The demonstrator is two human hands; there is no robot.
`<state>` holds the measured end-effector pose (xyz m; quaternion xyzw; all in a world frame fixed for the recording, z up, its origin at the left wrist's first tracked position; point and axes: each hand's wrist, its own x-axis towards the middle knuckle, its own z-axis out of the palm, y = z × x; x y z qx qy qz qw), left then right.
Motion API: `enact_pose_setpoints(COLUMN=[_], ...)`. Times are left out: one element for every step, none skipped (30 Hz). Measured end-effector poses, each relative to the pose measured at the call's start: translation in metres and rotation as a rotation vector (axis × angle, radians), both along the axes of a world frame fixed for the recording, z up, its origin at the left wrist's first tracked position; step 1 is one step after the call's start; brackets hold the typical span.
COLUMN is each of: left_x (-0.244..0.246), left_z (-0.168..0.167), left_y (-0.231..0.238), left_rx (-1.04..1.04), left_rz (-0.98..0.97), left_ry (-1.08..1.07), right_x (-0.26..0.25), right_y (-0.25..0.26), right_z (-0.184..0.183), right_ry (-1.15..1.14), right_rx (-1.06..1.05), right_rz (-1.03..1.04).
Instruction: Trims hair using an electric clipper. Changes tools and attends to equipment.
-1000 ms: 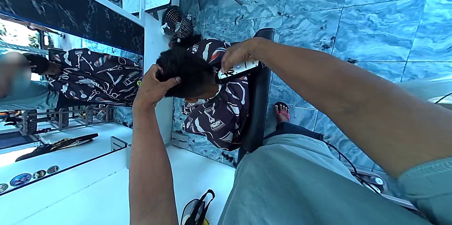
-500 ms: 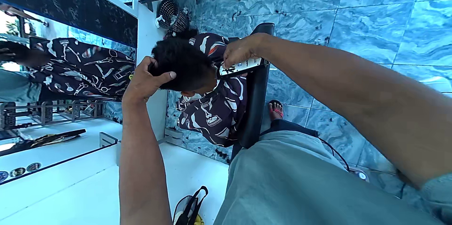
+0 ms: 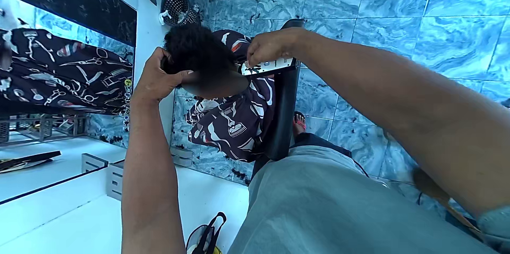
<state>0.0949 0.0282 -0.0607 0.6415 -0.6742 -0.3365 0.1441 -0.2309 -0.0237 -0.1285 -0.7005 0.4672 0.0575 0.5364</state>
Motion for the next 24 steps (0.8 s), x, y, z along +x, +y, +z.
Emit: enact_pose_setpoints(left_x=[0.000,0.000,0.000,0.000,-0.001,-0.001,-0.002,-0.002,-0.003,-0.003,-0.003,-0.003,-0.003,-0.002,-0.002,-0.001,-0.001,0.000,-0.001,-0.001,-0.001,-0.001,0.000,0.000], left_z=[0.001,0.001,0.000,0.000,0.000,-0.001,-0.001,0.000,0.000,0.000,-0.001,-0.001,-0.001,-0.001,-0.001,-0.001,-0.002,-0.002,-0.002,-0.002,-0.002,-0.002,-0.002,-0.003], left_y=[-0.001,-0.002,-0.004,-0.005,-0.006,-0.006,-0.008,-0.008,-0.009,-0.010,-0.011,-0.012,-0.013,-0.013,-0.014,-0.014,-0.014,-0.015,-0.016,-0.016,-0.016,-0.016,-0.016,-0.016], left_rx=[-0.005,-0.006,-0.006,-0.004,-0.003,-0.004,-0.006,-0.003,0.001,0.004,0.003,0.001,-0.003,-0.006,-0.002,0.002,0.004,0.006,0.009,0.012,0.016,0.017,0.019,0.020], left_rz=[-0.008,-0.016,-0.021,-0.024,-0.026,-0.030,-0.033,-0.034,-0.034,-0.033,-0.035,-0.038,-0.045,-0.049,-0.050,-0.050,-0.051,-0.053,-0.051,-0.046,-0.044,-0.043,-0.046,-0.049], left_ry=[-0.003,-0.007,-0.010,-0.010,-0.007,-0.010,-0.011,-0.013,-0.013,-0.008,-0.002,-0.002,-0.003,-0.001,0.001,0.003,0.006,0.007,0.009,0.011,0.012,0.012,0.010,0.007], right_x=[0.001,0.003,0.004,0.005,0.004,0.004,0.005,0.005,0.006,0.008,0.009,0.009,0.009,0.009,0.009,0.009,0.009,0.007,0.006,0.005,0.004,0.003,0.003,0.003], right_y=[0.003,0.005,0.006,0.007,0.008,0.009,0.010,0.012,0.013,0.015,0.017,0.017,0.018,0.020,0.020,0.021,0.022,0.022,0.022,0.021,0.022,0.022,0.023,0.023], right_z=[0.004,0.007,0.009,0.010,0.010,0.010,0.009,0.010,0.013,0.017,0.020,0.021,0.021,0.021,0.018,0.016,0.014,0.011,0.008,0.004,0.001,0.001,0.000,-0.001], right_ry=[0.036,0.077,0.100,0.107,0.110,0.121,0.142,0.175,0.199,0.202,0.184,0.161,0.132,0.123,0.133,0.141,0.132,0.108,0.070,0.034,0.016,0.016,0.014,-0.002], right_rx=[-0.031,-0.060,-0.072,-0.070,-0.079,-0.093,-0.114,-0.136,-0.144,-0.139,-0.132,-0.128,-0.102,-0.076,-0.066,-0.056,-0.038,-0.027,-0.005,0.016,0.037,0.057,0.073,0.101], right_rz=[0.033,0.063,0.068,0.063,0.062,0.067,0.076,0.091,0.099,0.091,0.072,0.056,0.026,0.005,-0.007,-0.015,-0.037,-0.057,-0.085,-0.109,-0.129,-0.148,-0.167,-0.194])
